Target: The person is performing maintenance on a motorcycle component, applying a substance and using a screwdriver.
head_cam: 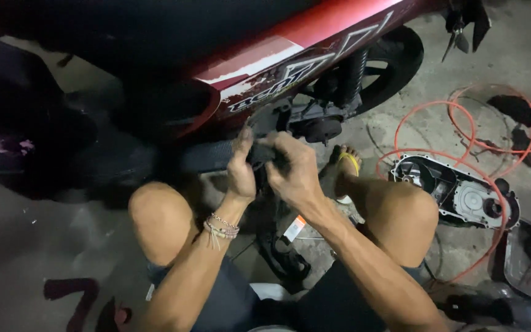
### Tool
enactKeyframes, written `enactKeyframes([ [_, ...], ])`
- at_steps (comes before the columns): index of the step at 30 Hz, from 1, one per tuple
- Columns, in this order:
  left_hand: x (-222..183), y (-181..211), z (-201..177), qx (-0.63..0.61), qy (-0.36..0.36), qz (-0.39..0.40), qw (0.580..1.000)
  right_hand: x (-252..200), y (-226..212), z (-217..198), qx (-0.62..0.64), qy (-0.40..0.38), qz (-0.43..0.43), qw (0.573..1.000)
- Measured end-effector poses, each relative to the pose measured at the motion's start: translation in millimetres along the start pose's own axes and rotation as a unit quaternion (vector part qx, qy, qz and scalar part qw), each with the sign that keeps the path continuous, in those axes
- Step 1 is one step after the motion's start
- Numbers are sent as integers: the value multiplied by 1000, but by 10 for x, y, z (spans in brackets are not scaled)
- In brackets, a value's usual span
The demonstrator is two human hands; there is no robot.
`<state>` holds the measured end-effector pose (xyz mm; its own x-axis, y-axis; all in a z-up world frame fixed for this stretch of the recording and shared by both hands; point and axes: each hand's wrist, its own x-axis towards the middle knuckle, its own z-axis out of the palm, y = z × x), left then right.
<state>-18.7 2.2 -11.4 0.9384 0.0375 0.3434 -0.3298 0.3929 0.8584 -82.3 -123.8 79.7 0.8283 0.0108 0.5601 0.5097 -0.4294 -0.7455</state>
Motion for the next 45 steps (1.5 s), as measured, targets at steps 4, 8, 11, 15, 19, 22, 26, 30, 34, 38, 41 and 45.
enactKeyframes([
  [4, -103, -189, -133, 39, 15, -6, 999, -53, 87, -121, -148, -93, 13, 985],
  [8, 131, 204, -51, -250, 58, -81, 963, 87, -84, -538, -16, -16, 116, 993],
  [11, 180, 391, -141, -344, 122, -97, 926, 140, 77, -728, 140, 105, 177, 969],
  [15, 216, 639, 6, -390, 126, -71, 909, 168, 79, -780, 97, 72, 229, 966],
  [19, 154, 1062, 226, -372, 124, -71, 917, 154, -216, -677, 66, -67, 237, 967],
  [22, 201, 992, 52, -360, 130, -100, 918, 96, -156, -585, 64, -128, 213, 967],
  [26, 262, 759, -134, -332, 155, -122, 922, 30, 96, -410, 73, -121, 173, 975],
  [30, 138, 875, 156, -289, 177, -154, 928, 14, 55, -276, 77, -75, 206, 973],
  [34, 94, 875, 162, -233, 128, -169, 949, 51, -39, -385, 119, -96, 247, 957],
  [38, 137, 1018, 182, -247, 130, -138, 950, 115, -45, -853, 85, -247, 258, 930],
  [41, 133, 1058, 256, -276, 139, -139, 941, 67, 219, -1018, 114, -205, 152, 960],
  [45, 150, 357, -92, -210, -13, -74, 975, 61, 11, -638, 235, -101, -27, 966],
])
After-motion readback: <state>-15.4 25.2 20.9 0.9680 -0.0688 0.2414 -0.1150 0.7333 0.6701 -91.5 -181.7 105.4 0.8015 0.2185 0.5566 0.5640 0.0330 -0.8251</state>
